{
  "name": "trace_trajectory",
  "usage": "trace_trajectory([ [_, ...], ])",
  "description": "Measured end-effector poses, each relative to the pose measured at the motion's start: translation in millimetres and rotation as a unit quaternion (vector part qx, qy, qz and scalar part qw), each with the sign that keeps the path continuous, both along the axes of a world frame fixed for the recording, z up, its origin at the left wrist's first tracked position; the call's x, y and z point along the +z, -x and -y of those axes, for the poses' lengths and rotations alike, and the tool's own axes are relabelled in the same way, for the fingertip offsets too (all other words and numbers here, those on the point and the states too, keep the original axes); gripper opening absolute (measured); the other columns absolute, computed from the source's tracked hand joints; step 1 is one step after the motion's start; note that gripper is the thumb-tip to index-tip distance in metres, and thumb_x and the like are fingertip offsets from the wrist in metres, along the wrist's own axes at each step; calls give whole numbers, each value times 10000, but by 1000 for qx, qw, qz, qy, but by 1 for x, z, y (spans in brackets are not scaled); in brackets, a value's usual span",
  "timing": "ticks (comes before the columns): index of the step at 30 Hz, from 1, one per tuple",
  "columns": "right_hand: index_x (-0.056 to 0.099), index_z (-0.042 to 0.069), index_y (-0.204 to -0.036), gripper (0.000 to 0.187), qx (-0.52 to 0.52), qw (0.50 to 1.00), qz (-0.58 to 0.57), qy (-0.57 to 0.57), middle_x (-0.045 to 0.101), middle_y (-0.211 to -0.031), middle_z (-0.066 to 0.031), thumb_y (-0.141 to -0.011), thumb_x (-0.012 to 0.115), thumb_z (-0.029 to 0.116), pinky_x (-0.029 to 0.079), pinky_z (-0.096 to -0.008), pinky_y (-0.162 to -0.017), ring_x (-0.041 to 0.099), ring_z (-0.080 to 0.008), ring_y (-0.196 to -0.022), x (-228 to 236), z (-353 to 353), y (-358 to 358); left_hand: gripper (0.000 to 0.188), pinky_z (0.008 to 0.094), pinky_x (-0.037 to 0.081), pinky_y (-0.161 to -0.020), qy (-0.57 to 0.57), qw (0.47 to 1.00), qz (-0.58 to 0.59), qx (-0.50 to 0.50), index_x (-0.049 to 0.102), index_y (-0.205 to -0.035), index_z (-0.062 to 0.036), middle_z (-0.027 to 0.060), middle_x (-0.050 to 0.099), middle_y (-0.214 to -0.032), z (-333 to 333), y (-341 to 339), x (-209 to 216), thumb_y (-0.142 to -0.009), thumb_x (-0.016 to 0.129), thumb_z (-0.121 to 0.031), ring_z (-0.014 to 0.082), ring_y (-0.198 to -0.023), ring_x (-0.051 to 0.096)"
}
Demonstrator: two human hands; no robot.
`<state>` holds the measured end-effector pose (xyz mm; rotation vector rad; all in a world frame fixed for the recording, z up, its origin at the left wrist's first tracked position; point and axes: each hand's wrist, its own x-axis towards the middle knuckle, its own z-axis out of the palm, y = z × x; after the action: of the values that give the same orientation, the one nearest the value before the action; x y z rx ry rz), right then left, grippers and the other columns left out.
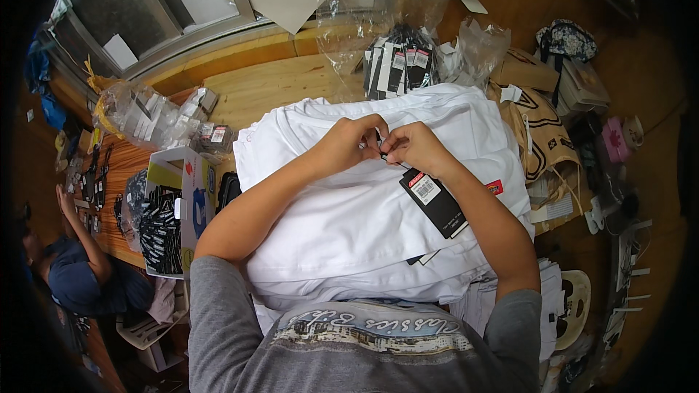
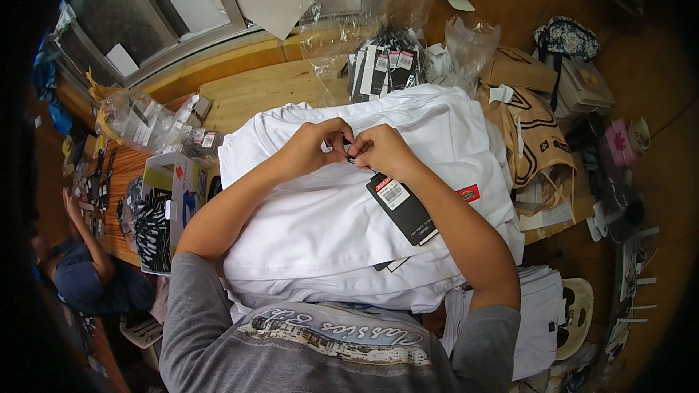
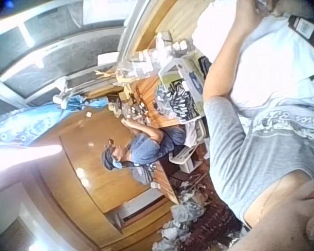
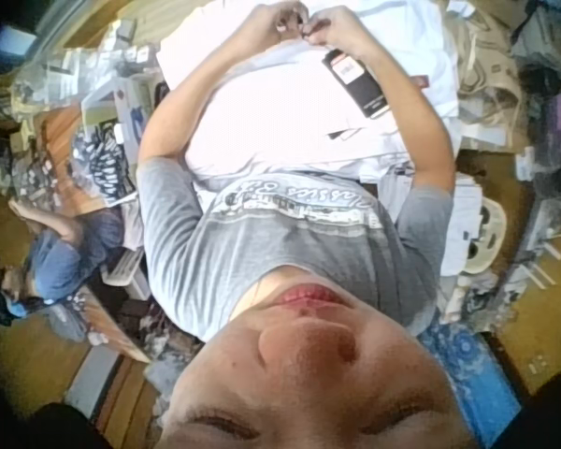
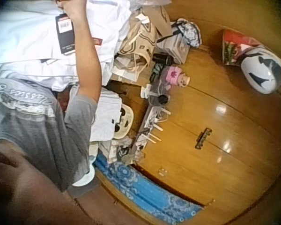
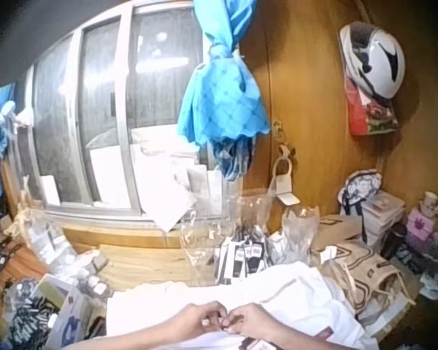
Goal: The person attaches security tags to a stack of white t-shirts using a handheld tagging tool. They repeatedly pick up a tag, position it on the collar of a shirt, and use the tool to fasten it before moving to the next shirt in the pile.
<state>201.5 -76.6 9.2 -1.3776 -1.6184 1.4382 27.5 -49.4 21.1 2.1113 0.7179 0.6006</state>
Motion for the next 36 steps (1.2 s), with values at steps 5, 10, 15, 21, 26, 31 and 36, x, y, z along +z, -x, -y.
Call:
trace_trajectory([
  [5, 523, -45, -757, 146, 16, 998, -22, -52, 551, -692, -76, -629, 555, -108, 465, -220, -577, 552, -117, -632, 3, 3, 13, 316, 248, 365, -710, 67, 981, 148, 102, 433, -980, -73, 12, 512, -775, -22, -5, -10, -755, 558, -257, 110, -750, 461],
  [10, 435, 6, -731, 216, -14, 992, -51, -114, 507, -697, -45, -615, 552, -133, 456, -213, -589, 539, -102, -655, 2, 6, 21, 563, 252, 315, -778, 217, 929, 223, 201, 379, -1078, -41, 34, 470, -820, -20, -46, -8, -823, 284, -534, 118, -818, 417],
  [15, 373, 38, -677, 262, -22, 989, -72, -130, 491, -684, -38, -601, 527, -160, 454, -220, -592, 534, -108, -653, -5, 5, 21, 501, 254, 327, -746, 202, 911, 259, 248, 370, -1064, -30, 69, 462, -838, -17, -52, -12, -844, 276, -471, 130, -823, 409],
  [21, 344, 49, -666, 284, -43, 992, -46, -113, 488, -665, -38, -594, 515, -166, 454, -227, -580, 531, -112, -665, -10, 8, 20, 373, 233, 367, -570, 255, 891, 288, 240, 371, -973, -49, 87, 441, -762, -9, -58, -15, -843, 355, -399, 130, -633, 412],
  [26, 484, 5, -729, 175, 39, 993, -61, -98, 533, -673, -53, -604, 573, -78, 435, -232, -574, 533, -113, -650, 22, 3, 7, 241, 221, 366, -561, 116, 910, 315, 243, 409, -959, -56, 62, 456, -733, -33, -50, -22, -819, 467, -244, 114, -629, 424],
  [31, 592, 9, -773, 139, -209, 911, 275, -225, 596, -771, -134, -691, 589, 121, 444, -319, -628, 572, -242, -711, 52, -24, -97, 190, 225, 381, -588, -33, 964, 117, 238, 476, -931, -51, 30, 515, -792, -43, 30, 30, -767, 540, -123, 93, -711, 479],
  [36, 580, 20, -728, 222, -248, 807, 527, -92, 588, -772, -169, -617, 659, 194, 429, -345, -662, 568, -292, -748, 27, -27, -153, 327, 255, 391, -700, -117, 988, -4, 100, 472, -963, -35, 59, 527, -869, -3, 40, 32, -670, 615, -59, 150, -794, 493],
])
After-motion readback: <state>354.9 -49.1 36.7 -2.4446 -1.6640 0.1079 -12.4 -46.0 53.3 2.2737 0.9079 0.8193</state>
